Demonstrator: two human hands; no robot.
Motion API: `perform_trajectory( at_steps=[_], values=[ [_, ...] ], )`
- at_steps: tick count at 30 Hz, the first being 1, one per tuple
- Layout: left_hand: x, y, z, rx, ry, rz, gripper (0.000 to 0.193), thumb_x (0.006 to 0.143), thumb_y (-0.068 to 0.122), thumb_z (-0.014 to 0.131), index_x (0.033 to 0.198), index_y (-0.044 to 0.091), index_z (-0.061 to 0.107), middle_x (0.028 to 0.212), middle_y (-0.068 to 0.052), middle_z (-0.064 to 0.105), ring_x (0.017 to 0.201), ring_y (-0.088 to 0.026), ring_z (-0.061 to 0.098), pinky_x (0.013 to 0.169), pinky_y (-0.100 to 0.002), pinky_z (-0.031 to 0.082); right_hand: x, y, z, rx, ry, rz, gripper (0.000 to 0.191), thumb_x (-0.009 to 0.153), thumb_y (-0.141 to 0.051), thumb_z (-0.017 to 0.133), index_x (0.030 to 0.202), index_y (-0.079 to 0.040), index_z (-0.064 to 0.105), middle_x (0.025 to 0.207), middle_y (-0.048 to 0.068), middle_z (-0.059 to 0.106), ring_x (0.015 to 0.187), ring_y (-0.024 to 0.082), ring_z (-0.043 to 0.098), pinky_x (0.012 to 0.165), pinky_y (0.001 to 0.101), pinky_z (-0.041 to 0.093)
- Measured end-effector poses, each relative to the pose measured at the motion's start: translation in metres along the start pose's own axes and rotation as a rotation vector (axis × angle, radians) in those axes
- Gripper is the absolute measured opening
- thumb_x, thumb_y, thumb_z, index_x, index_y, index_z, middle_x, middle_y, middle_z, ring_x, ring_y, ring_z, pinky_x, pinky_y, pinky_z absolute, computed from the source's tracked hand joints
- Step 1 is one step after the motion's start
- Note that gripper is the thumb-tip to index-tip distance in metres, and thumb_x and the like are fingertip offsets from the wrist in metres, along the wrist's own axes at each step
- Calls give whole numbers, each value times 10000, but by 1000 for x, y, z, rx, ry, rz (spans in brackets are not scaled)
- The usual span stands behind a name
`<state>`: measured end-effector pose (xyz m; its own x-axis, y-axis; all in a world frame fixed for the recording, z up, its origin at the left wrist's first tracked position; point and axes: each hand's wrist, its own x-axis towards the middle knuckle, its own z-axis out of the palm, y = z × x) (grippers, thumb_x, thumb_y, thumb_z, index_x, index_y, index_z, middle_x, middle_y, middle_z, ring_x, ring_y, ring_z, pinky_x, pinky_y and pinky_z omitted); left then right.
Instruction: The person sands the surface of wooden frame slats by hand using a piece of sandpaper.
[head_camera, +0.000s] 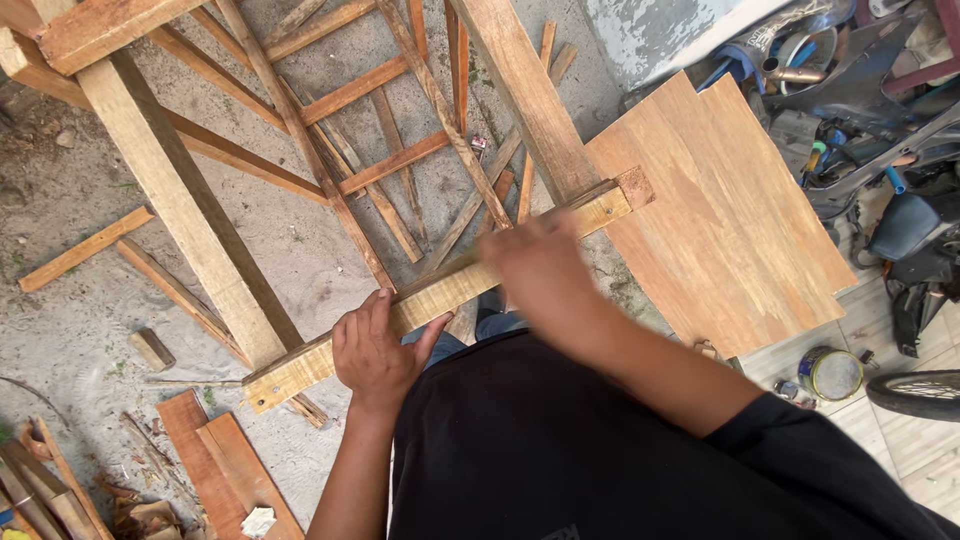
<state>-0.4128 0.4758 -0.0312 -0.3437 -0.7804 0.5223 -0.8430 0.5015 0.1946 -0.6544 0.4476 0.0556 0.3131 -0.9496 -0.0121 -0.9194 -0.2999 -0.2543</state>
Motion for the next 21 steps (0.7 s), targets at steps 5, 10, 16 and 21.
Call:
perform_trajectory(
  at_steps=[5, 10, 16, 21],
  values=[
    [3, 0, 0, -40, 0, -16, 944, 807, 553, 874, 1414, 9, 396, 1162, -163, 663, 947, -304, 652, 853, -414, 486, -1, -15, 8, 160, -69, -134, 185, 877, -41, 604, 1022, -139, 663, 927, 29, 738, 950, 242, 656, 928, 531, 372],
    [4, -6, -7, -126, -71, -34, 918, 826, 487, 890, 1428, 30, 369, 1210, -174, 612, 1033, -304, 613, 896, -446, 482, 12, 26, -9, -141, -239, 257, 173, 995, -110, 570, 1125, -155, 675, 969, 49, 745, 925, 243, 637, 938, 501, 379],
    [6, -19, -10, -280, -89, -54, 890, 813, 313, 909, 1458, 60, 349, 1281, -166, 535, 1171, -321, 574, 1036, -519, 464, 16, -33, 20, 48, 4, -79, 267, 811, -41, 586, 1058, -106, 666, 1031, 61, 750, 971, 270, 646, 860, 535, 381],
    [10, -35, -24, -404, -183, -77, 747, 840, 248, 875, 1399, 9, 439, 1267, -197, 542, 1164, -371, 571, 1041, -522, 463, 19, -17, 9, -162, -217, 318, 259, 929, -29, 552, 1121, -162, 663, 992, 46, 734, 1010, 223, 626, 969, 577, 364]
  ],
)
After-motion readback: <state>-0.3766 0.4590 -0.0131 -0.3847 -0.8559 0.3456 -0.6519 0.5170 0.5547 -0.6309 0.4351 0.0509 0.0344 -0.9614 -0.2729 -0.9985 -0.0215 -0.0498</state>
